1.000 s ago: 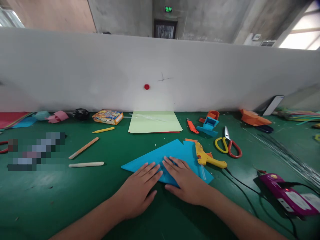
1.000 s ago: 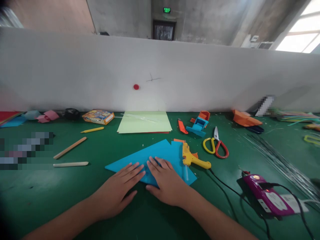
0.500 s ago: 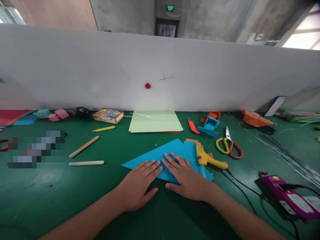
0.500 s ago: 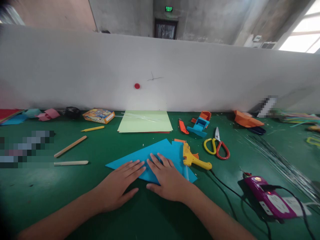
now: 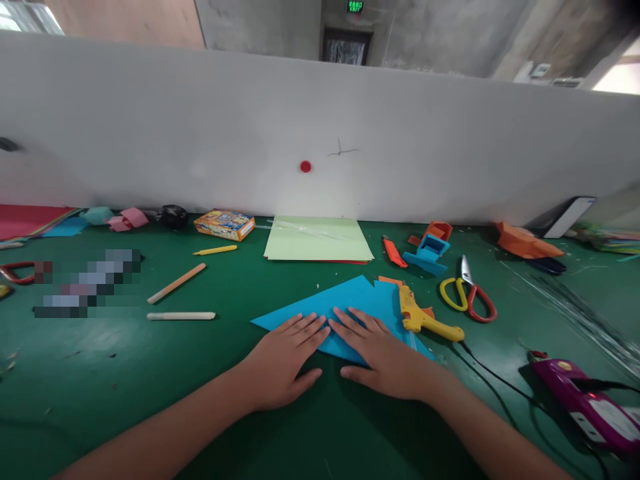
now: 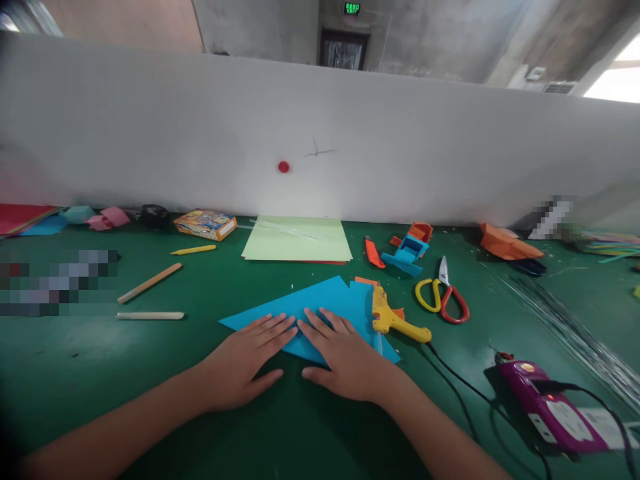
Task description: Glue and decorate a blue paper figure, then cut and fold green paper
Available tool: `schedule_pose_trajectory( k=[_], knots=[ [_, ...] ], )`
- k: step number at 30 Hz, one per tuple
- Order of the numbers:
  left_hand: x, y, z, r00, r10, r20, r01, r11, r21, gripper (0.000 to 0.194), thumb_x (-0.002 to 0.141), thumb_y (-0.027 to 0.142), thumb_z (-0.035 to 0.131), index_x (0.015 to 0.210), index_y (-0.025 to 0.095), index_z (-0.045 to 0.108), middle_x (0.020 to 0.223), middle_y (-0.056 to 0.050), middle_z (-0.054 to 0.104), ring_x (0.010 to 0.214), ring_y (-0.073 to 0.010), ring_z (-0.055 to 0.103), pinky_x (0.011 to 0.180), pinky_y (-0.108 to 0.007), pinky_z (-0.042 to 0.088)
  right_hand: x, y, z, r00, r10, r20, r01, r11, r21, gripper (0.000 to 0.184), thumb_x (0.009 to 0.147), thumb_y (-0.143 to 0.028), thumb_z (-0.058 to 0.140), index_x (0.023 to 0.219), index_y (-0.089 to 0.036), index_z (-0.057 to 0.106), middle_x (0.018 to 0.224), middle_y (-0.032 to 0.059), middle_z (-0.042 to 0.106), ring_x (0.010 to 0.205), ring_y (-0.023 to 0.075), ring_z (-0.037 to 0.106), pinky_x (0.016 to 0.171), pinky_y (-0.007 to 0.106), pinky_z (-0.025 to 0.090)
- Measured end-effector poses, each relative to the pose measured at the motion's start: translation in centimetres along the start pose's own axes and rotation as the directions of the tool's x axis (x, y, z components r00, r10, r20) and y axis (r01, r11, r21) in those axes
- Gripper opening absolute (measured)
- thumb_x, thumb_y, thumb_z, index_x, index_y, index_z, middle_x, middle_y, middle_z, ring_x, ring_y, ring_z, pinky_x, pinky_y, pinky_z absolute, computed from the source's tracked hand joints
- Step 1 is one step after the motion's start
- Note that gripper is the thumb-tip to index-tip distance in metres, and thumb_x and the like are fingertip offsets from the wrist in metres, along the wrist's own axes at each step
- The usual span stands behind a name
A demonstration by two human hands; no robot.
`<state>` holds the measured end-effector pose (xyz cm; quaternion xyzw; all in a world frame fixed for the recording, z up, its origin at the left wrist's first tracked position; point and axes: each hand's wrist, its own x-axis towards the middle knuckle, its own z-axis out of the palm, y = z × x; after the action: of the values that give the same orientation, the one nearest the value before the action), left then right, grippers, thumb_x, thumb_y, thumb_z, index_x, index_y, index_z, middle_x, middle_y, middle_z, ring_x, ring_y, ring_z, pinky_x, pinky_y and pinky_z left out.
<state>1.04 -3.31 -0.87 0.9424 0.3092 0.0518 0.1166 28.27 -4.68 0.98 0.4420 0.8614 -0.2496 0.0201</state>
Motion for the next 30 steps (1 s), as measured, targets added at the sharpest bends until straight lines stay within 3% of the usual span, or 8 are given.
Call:
schedule_pose_trajectory(
  k=[11,30],
  knots=[
    [-0.3,0.0,0.6,0.999,0.016,-0.051,-0.015,1.000,0.017,0.063,0.105,0.046,0.046,0.163,0.024,0.031,0.169,-0.009,0.027,0.156,-0.0307,0.026,0.128,-0.053,0.023,0.2,0.4,-0.2,1.000,-0.024,0.020,0.024,1.000,0.020,0.087,0.097,-0.077,0.038,0.166,-0.035,0.007,0.175,0.0005,-0.001,0.160,0.0355,-0.001,0.126,0.061,0.010],
    [-0.1,-0.2,0.0,0.999,0.008,0.034,-0.010,0.999,0.045,0.063,0.105,0.046,0.046,0.161,0.020,0.034,0.169,-0.011,0.025,0.157,-0.0311,0.023,0.127,-0.055,0.023,0.5,0.1,-1.7,0.996,0.041,0.079,-0.055,0.981,0.185,0.087,0.094,-0.081,0.041,0.165,-0.038,0.016,0.174,-0.0036,0.000,0.160,0.0351,-0.004,0.125,0.063,0.001]
  ],
)
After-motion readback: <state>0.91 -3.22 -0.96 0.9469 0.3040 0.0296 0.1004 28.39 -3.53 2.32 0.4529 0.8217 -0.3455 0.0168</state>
